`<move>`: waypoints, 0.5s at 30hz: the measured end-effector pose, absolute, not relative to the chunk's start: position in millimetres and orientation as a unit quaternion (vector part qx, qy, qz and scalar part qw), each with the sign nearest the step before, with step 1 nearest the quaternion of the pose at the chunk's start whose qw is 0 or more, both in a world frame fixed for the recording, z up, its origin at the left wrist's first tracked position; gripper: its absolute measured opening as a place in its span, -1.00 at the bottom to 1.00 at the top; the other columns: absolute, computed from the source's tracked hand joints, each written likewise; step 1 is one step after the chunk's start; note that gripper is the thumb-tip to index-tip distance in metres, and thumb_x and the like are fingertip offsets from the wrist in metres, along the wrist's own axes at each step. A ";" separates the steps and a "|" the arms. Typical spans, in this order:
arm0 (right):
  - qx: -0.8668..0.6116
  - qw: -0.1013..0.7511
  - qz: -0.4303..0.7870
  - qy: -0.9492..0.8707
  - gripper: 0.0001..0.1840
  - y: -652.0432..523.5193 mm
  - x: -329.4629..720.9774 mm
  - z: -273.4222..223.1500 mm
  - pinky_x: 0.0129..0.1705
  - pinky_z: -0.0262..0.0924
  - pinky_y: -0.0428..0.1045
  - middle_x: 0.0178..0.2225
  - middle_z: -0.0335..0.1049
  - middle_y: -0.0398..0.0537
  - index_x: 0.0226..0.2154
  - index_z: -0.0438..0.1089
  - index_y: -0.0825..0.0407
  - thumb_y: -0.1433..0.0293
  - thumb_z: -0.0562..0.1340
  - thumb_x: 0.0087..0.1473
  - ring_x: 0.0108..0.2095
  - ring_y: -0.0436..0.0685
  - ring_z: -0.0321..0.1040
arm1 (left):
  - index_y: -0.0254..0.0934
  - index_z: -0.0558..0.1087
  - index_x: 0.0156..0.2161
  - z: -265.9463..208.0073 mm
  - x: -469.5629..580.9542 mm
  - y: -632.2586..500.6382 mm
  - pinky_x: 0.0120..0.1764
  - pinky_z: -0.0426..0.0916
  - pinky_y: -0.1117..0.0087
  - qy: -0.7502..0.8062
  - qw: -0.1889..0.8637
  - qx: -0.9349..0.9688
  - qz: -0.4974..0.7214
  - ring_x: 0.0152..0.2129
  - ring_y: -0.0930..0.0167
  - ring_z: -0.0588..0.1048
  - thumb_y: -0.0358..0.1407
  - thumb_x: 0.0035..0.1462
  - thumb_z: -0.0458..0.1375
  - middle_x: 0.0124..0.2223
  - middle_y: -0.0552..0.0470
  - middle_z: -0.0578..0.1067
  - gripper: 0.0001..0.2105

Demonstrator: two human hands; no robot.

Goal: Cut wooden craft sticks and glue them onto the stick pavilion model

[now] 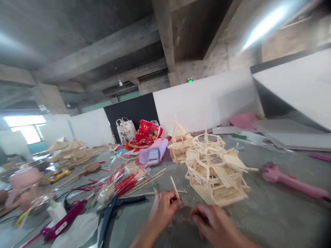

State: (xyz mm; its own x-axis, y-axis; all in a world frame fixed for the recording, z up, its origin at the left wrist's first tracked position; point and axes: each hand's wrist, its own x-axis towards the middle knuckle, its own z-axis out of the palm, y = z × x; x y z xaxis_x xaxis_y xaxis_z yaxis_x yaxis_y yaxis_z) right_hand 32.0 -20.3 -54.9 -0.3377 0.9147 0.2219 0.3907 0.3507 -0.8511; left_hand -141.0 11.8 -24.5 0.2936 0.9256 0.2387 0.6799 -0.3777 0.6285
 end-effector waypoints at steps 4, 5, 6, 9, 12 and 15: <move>-0.440 0.343 0.312 -0.769 -0.82 -20.1 32.4 -53.9 -0.58 0.00 -0.14 -0.67 0.21 -0.21 -0.51 0.29 0.04 0.38 0.02 0.00 -0.62 -0.03 0.17 | -0.30 0.49 -0.48 -24.3 -138.6 8.7 -0.48 0.11 0.53 0.511 0.192 0.781 0.303 -0.56 0.45 0.37 -0.31 -0.02 0.07 -0.56 0.12 0.44 -0.83; -0.439 0.339 0.305 -0.774 -0.81 -20.3 32.6 -53.8 -0.58 0.01 -0.13 -0.66 0.22 -0.20 -0.49 0.30 0.04 0.37 0.02 0.01 -0.62 -0.02 0.17 | -0.30 0.49 -0.51 -24.5 -138.2 8.2 -0.49 0.10 0.53 0.507 0.193 0.784 0.301 -0.57 0.46 0.37 -0.31 -0.04 0.08 -0.57 0.12 0.44 -0.84; -0.438 0.335 0.300 -0.778 -0.79 -20.5 32.8 -53.8 -0.57 0.01 -0.13 -0.66 0.22 -0.19 -0.48 0.30 0.04 0.35 0.01 0.02 -0.61 -0.02 0.17 | -0.29 0.49 -0.52 -24.7 -137.9 7.7 -0.50 0.09 0.53 0.504 0.193 0.786 0.301 -0.58 0.46 0.36 -0.31 -0.04 0.09 -0.58 0.12 0.44 -0.84; -0.438 0.318 0.296 -0.787 -0.76 -20.8 33.2 -54.0 -0.55 0.02 -0.12 -0.64 0.23 -0.18 -0.50 0.30 0.04 0.33 -0.01 0.04 -0.60 -0.02 0.17 | -0.29 0.49 -0.46 -25.5 -138.1 6.6 -0.48 0.10 0.53 0.499 0.190 0.786 0.312 -0.55 0.46 0.38 -0.34 -0.01 0.05 -0.52 0.10 0.46 -0.83; -0.438 0.305 0.304 -0.789 -0.76 -20.7 33.6 -54.1 -0.55 0.03 -0.12 -0.65 0.23 -0.18 -0.50 0.30 0.03 0.30 0.01 0.03 -0.60 -0.01 0.17 | -0.29 0.48 -0.51 -27.0 -139.2 6.3 -0.48 0.09 0.51 0.492 0.189 0.791 0.310 -0.56 0.45 0.37 -0.34 -0.03 0.07 -0.56 0.10 0.44 -0.84; -0.437 0.310 0.318 -0.782 -0.75 -21.2 33.5 -54.1 -0.55 0.02 -0.12 -0.64 0.23 -0.18 -0.50 0.29 0.03 0.28 0.00 0.05 -0.60 -0.01 0.17 | -0.29 0.48 -0.51 -29.3 -140.4 6.9 -0.46 0.08 0.50 0.483 0.192 0.795 0.314 -0.54 0.45 0.37 -0.32 -0.01 0.07 -0.56 0.10 0.43 -0.83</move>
